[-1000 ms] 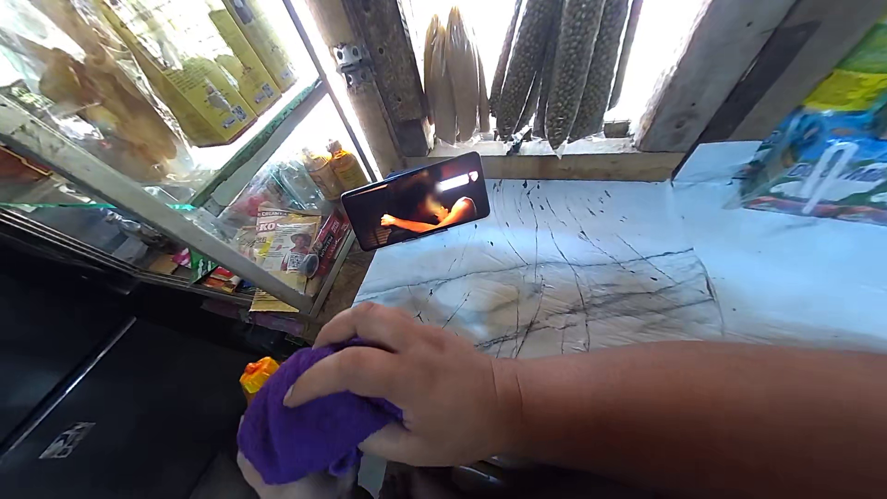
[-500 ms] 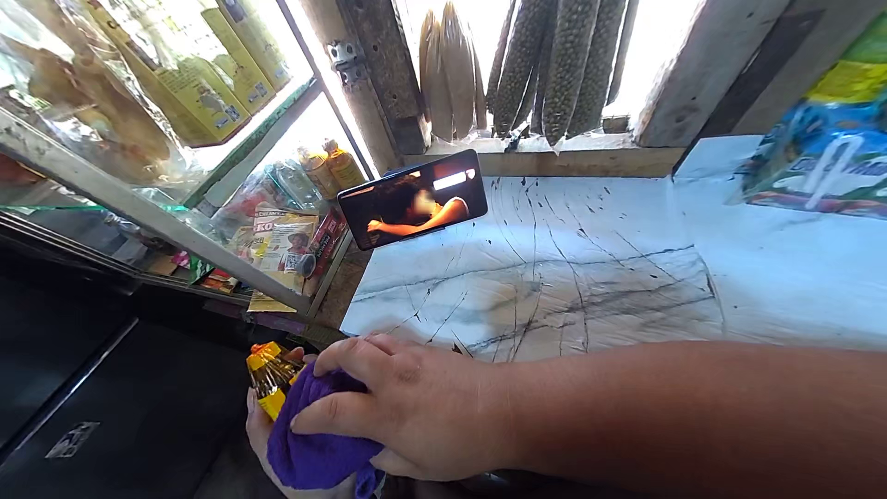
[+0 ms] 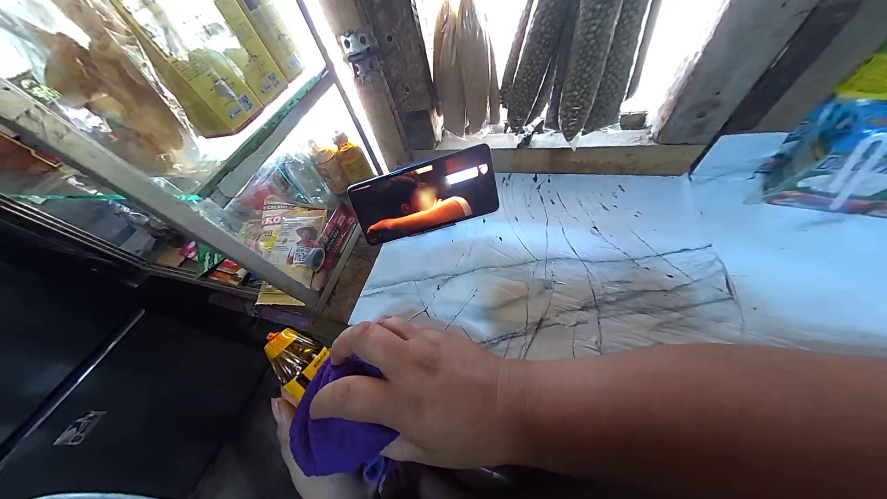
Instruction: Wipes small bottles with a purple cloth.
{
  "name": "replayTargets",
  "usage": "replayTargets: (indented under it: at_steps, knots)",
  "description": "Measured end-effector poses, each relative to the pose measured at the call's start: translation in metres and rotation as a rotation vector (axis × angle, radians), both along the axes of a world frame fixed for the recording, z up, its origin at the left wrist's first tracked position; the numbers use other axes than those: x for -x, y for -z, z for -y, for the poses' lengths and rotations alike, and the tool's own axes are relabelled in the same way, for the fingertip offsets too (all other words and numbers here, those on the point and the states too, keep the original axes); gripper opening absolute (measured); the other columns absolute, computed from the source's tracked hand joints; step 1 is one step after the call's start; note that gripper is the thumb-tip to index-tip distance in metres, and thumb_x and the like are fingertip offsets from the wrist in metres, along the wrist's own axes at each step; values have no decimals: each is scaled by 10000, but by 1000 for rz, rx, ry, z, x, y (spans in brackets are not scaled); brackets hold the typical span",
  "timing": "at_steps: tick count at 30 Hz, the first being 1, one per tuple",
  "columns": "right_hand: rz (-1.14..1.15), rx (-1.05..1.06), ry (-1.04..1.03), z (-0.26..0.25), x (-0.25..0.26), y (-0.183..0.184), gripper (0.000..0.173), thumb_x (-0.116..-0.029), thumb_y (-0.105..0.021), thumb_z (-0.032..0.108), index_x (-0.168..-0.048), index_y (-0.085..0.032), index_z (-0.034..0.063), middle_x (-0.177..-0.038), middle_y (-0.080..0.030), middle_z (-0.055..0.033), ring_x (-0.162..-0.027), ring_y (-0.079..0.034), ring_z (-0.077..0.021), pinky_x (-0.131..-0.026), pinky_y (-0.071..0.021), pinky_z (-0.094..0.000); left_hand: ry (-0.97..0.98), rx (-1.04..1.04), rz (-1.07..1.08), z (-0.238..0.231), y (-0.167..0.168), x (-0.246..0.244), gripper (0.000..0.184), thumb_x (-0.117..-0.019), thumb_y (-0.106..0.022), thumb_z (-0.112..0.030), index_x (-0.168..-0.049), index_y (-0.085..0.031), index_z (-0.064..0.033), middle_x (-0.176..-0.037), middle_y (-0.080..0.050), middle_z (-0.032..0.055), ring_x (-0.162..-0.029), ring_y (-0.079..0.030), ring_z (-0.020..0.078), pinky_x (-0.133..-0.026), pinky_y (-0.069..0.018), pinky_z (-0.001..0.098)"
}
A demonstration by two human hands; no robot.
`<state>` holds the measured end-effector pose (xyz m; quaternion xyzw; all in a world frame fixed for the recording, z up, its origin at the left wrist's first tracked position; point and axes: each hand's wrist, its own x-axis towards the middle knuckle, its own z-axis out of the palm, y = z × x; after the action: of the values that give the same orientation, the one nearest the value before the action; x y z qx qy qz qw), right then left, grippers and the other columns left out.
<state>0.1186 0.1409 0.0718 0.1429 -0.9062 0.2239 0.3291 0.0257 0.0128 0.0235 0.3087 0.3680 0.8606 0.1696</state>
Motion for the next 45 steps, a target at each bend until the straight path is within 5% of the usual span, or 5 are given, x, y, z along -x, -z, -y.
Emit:
replayTargets:
  at_steps: [9, 17, 27, 41, 45]
  knots:
    - [-54, -86, 24, -1, 0, 1, 459, -805, -807, 221, -1240, -674, 156, -1184, -643, -169, -1051, -653, -346, -742, -584, -409, -120, 183, -148, 5, 25, 20, 339, -1109, -329, -252, -1243, -559, -42, -1092, -702, -60, -1063, -650, -4, -951, -529, 197]
    - [-88, -128, 37, -3, -2, -1, 327, -900, -713, 181, -1225, -689, 150, -1089, -669, -143, -971, -672, -298, -714, -579, -367, 74, 80, 20, -1, 9, 10, 412, -1082, -386, -425, -1068, -738, -211, -1010, -757, -70, -985, -694, 6, -883, -563, 203]
    - [-81, -126, 15, -5, -3, -2, 323, -888, -710, 100, -1196, -688, 195, -1127, -658, -123, -1035, -664, -267, -796, -597, -348, -8, 97, 34, 5, 10, 19, 671, -978, -543, -583, -1371, -426, -51, -1137, -675, 29, -1051, -673, 109, -935, -564, 291]
    - [-71, 321, 112, -13, 3, 3, 677, -821, -809, 222, -1376, -460, 53, -1208, -639, -124, -1058, -645, -114, -926, -557, -278, 36, -29, -266, -5, 12, 19, 457, -1050, -498, -413, -1423, -432, -157, -1267, -646, -93, -1178, -613, 35, -1026, -513, 258]
    - [-113, 368, 117, -16, 4, 4, 494, -888, -760, 202, -1270, -494, 35, -1225, -606, -126, -1186, -590, -119, -1011, -506, -269, 40, -43, -387, -11, 21, 16, 400, -1079, -465, -353, -1428, -414, -165, -1289, -630, -82, -1203, -598, 51, -1046, -499, 280]
